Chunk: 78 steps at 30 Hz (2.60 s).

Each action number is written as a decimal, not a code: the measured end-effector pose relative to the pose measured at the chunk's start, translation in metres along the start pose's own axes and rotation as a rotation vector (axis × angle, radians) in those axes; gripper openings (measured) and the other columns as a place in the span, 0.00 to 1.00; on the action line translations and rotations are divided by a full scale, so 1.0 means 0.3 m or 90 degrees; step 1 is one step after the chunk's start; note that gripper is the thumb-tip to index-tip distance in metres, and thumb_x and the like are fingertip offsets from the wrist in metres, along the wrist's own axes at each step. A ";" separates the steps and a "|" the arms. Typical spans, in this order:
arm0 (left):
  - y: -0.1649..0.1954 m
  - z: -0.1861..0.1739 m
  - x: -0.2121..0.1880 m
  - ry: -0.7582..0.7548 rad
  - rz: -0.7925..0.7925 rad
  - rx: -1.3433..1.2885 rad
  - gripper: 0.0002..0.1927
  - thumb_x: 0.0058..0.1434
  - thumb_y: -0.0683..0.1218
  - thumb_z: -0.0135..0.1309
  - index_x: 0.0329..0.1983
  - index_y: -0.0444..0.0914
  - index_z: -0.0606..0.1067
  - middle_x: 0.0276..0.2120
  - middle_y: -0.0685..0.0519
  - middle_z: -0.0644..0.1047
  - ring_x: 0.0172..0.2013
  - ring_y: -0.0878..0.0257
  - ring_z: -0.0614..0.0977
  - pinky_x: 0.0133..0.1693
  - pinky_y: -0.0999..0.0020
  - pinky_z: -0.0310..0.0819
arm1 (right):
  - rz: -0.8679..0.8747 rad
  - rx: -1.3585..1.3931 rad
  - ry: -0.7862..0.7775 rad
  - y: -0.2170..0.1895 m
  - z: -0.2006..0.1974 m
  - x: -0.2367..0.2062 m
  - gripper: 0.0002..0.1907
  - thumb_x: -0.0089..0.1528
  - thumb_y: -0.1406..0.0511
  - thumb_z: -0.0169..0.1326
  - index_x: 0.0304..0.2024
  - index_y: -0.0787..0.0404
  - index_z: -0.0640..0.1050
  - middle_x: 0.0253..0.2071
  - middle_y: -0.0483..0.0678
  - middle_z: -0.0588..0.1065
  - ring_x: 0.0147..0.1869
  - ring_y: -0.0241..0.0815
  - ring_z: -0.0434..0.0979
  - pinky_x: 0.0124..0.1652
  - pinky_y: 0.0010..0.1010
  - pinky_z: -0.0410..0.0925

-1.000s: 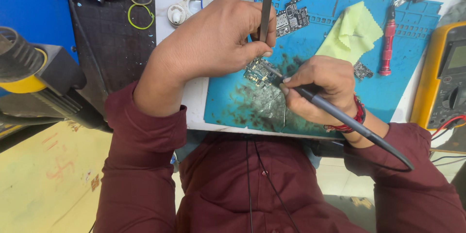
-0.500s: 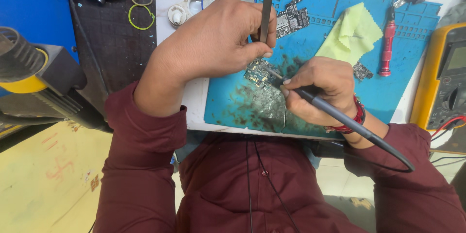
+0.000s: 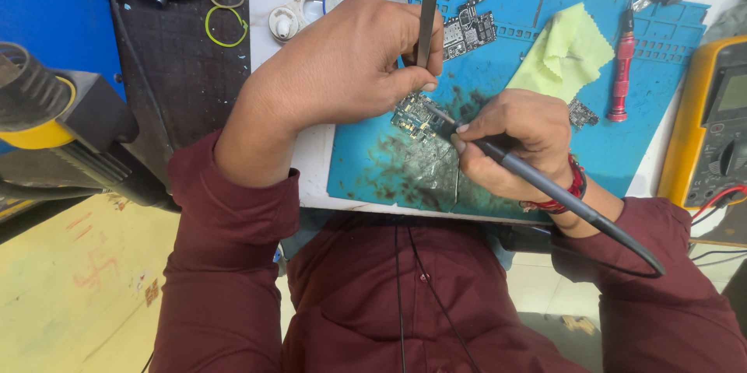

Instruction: The person solders a small circuit board using a soldering iron and tweezers. They apply flux from a yellow bottle, scrape the board with a metal tool, and continue soldering multiple points on the board.

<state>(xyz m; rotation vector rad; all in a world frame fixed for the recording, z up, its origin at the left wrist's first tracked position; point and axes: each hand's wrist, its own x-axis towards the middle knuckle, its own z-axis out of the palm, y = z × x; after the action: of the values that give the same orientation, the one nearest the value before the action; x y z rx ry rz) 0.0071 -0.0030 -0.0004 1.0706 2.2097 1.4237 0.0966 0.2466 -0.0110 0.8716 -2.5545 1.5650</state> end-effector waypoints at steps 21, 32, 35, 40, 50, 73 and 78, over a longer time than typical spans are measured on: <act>-0.005 -0.006 -0.001 0.000 0.003 0.004 0.06 0.58 0.40 0.61 0.37 0.35 0.81 0.33 0.46 0.82 0.34 0.53 0.85 0.38 0.62 0.77 | 0.000 0.003 0.006 0.004 0.003 0.002 0.08 0.53 0.75 0.62 0.34 0.63 0.78 0.29 0.48 0.77 0.30 0.41 0.78 0.29 0.27 0.67; -0.002 -0.009 -0.004 -0.001 -0.004 0.002 0.05 0.58 0.40 0.61 0.37 0.35 0.80 0.32 0.47 0.82 0.33 0.53 0.85 0.37 0.62 0.77 | 0.006 0.000 0.008 0.004 0.008 0.000 0.08 0.53 0.75 0.62 0.34 0.63 0.78 0.29 0.48 0.77 0.29 0.40 0.77 0.29 0.26 0.66; -0.002 -0.012 -0.004 0.002 0.001 0.000 0.05 0.58 0.40 0.61 0.37 0.35 0.80 0.33 0.47 0.82 0.33 0.53 0.85 0.38 0.62 0.77 | 0.009 -0.004 0.008 0.005 0.009 0.002 0.08 0.53 0.75 0.63 0.34 0.63 0.78 0.28 0.48 0.77 0.28 0.40 0.76 0.28 0.26 0.65; -0.002 -0.013 0.000 0.004 0.000 0.003 0.05 0.58 0.40 0.61 0.37 0.35 0.81 0.32 0.47 0.82 0.33 0.53 0.85 0.37 0.62 0.77 | 0.009 -0.002 0.011 0.007 0.007 0.002 0.08 0.54 0.75 0.63 0.34 0.63 0.78 0.28 0.48 0.76 0.28 0.39 0.75 0.28 0.26 0.64; -0.001 -0.015 -0.002 0.002 -0.001 0.004 0.05 0.58 0.40 0.62 0.37 0.35 0.81 0.33 0.47 0.82 0.33 0.53 0.85 0.37 0.62 0.77 | 0.004 -0.007 0.004 0.004 0.007 0.004 0.09 0.54 0.75 0.63 0.35 0.63 0.79 0.30 0.49 0.78 0.30 0.41 0.78 0.29 0.26 0.67; -0.005 -0.024 -0.009 -0.001 0.002 0.002 0.05 0.58 0.40 0.61 0.37 0.34 0.80 0.33 0.46 0.82 0.33 0.53 0.85 0.37 0.62 0.77 | -0.007 0.001 -0.010 -0.003 0.018 0.019 0.08 0.54 0.75 0.63 0.34 0.63 0.78 0.29 0.48 0.77 0.31 0.41 0.78 0.30 0.27 0.67; -0.007 -0.020 -0.012 0.000 0.001 0.005 0.05 0.58 0.40 0.60 0.38 0.35 0.80 0.33 0.47 0.82 0.34 0.53 0.85 0.38 0.62 0.77 | 0.010 0.003 0.000 -0.006 0.019 0.017 0.08 0.54 0.75 0.63 0.35 0.64 0.78 0.29 0.49 0.78 0.30 0.40 0.77 0.29 0.26 0.66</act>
<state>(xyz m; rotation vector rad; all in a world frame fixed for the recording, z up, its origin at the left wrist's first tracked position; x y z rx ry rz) 0.0049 -0.0099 0.0000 1.0749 2.2171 1.4172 0.0946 0.2390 -0.0107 0.8532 -2.5659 1.5750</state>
